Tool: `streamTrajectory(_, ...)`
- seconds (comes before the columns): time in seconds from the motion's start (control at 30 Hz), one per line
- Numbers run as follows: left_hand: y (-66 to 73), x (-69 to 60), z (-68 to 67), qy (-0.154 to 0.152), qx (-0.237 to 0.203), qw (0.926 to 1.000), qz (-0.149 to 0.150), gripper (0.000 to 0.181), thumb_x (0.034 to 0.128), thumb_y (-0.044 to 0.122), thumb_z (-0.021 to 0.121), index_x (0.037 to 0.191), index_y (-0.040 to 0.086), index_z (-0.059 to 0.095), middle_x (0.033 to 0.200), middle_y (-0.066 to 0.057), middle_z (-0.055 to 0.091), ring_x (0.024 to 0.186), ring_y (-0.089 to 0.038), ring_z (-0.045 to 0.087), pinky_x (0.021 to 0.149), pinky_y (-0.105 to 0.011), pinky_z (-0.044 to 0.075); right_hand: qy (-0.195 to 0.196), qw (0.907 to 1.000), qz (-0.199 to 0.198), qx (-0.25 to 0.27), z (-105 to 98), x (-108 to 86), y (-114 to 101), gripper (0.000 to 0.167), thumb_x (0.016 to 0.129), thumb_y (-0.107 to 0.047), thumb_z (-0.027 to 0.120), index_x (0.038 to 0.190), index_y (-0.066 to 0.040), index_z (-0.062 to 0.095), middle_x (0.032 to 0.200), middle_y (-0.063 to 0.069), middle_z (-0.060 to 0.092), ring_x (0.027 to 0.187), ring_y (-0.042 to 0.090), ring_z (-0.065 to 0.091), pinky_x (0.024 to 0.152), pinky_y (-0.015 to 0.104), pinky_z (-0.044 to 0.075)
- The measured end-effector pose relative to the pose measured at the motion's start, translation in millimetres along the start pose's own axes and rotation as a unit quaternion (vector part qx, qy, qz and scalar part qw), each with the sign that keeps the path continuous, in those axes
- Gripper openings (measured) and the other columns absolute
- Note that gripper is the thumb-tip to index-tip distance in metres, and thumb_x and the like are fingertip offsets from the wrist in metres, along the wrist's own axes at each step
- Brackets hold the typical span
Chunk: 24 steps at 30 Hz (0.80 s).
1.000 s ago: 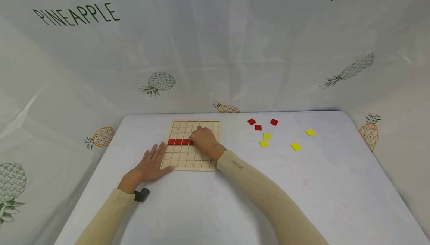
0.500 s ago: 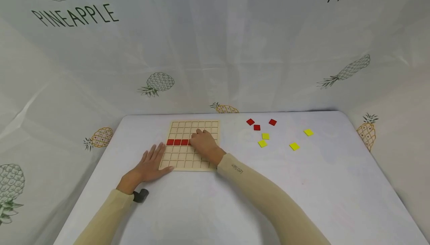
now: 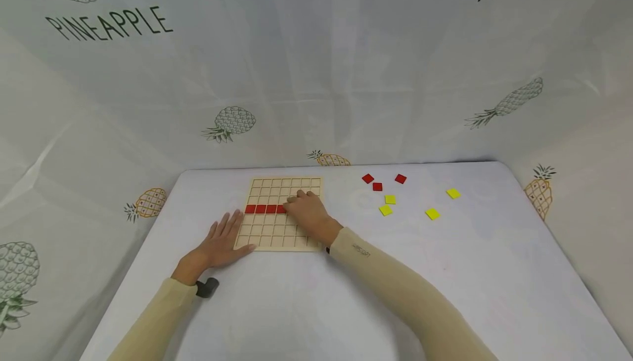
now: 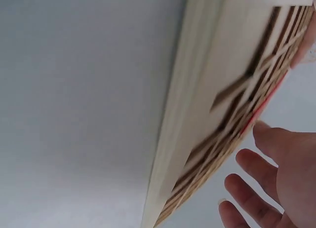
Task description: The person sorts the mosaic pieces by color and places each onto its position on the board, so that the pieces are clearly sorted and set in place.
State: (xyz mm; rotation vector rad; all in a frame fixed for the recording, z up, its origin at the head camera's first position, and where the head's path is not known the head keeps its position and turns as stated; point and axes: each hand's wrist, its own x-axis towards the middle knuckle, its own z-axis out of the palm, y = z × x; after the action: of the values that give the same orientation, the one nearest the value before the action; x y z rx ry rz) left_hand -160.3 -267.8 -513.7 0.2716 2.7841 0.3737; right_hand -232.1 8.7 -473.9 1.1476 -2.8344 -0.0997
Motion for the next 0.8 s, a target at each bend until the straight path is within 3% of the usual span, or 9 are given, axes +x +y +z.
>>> streamTrajectory(0.2, 1.1, 0.5, -0.8, -0.004, -0.001, 1.0000, -0.001, 0.107, 0.1026, 0.061, 0.057, 0.168, -0.003, 0.002, 0.177, -0.022, -0.003, 0.162, -0.046, -0.005, 0.128, -0.065, -0.001, 0.050, 0.9986, 0.008, 0.016, -6.0, -20.5, 22.9, 0.036, 0.098, -0.026, 0.077, 0.133, -0.022, 0.074, 0.141, 0.000, 0.070, 0.123, 0.022, 0.065, 0.101, 0.037, 0.055)
streamTrajectory(0.43, -0.4, 2.0, 0.2, -0.005, -0.001, 1.0000, -0.004, 0.110, 0.1008, 0.065, 0.057, 0.168, -0.002, 0.001, 0.177, -0.021, -0.003, 0.162, -0.045, -0.006, 0.128, -0.066, -0.001, 0.093, 0.9937, 0.032, 0.055, -9.0, -54.6, 58.9, 0.037, 0.095, -0.018, 0.082, 0.131, -0.015, 0.076, 0.137, 0.005, 0.072, 0.118, 0.026, 0.067, 0.097, 0.041, 0.056)
streamTrajectory(0.8, 2.6, -0.8, -4.4, -0.012, -0.012, 0.9999, 0.001, 0.108, 0.1025, 0.061, 0.057, 0.168, -0.003, 0.000, 0.176, -0.023, -0.005, 0.162, -0.046, -0.008, 0.127, -0.065, -0.003, 0.103, 0.9884, 0.087, 0.070, -4.2, -106.8, 118.2, 0.044, 0.091, -0.012, 0.085, 0.133, -0.007, 0.074, 0.136, 0.013, 0.072, 0.123, 0.034, 0.066, 0.103, 0.053, 0.055)
